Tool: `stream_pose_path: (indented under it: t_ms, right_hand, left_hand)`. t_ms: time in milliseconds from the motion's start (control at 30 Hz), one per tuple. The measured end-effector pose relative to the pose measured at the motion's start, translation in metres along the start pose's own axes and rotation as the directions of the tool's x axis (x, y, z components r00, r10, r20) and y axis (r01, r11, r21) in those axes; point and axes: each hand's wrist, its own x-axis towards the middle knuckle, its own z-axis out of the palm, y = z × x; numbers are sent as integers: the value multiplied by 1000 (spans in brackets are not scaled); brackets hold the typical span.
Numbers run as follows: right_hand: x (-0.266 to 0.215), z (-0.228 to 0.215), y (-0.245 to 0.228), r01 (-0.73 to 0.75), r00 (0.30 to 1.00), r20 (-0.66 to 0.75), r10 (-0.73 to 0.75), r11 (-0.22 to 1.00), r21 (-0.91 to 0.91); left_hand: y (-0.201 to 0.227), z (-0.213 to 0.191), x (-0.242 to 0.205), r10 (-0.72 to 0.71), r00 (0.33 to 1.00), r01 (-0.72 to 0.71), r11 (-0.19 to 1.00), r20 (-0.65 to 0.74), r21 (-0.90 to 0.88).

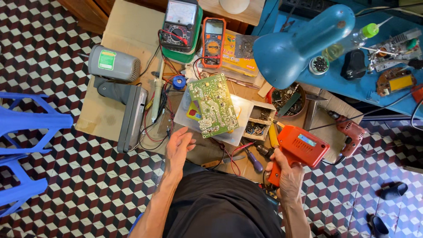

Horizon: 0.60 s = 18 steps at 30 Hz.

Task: The person handles a circuit board and then selects a small electronic component from a parts box. They use a multimeter to test the component by touching the probes to its leads and observing the display. The person repeats this testing process on the same component multiple times.

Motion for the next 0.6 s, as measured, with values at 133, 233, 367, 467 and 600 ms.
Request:
stream_pose_path:
  t_ms: [133,233,367,467,600]
  right_hand:
    - [25,-41,41,-187,982,9,187,974,129]
    - [46,-79,74,-381,923,86,376,923,54]
    - [75,-107,125,-506,849,164,502,863,-19]
    - [93,-111,154,-525,834,159,528,849,-61]
    - [117,-106,157,-512,832,144,536,841,-175]
  left_hand:
    - [9,-6,3,107,990,-114,991,-90,-73]
    - [28,-4,1,105,984,-113,992,-146,-50]
    - [55,2,7,114,978,-111,993,-173,29]
    - [71,5,21,175,970,-165,984,-170,70]
    - [90,11,50,298,949,-281,948,-102,152]
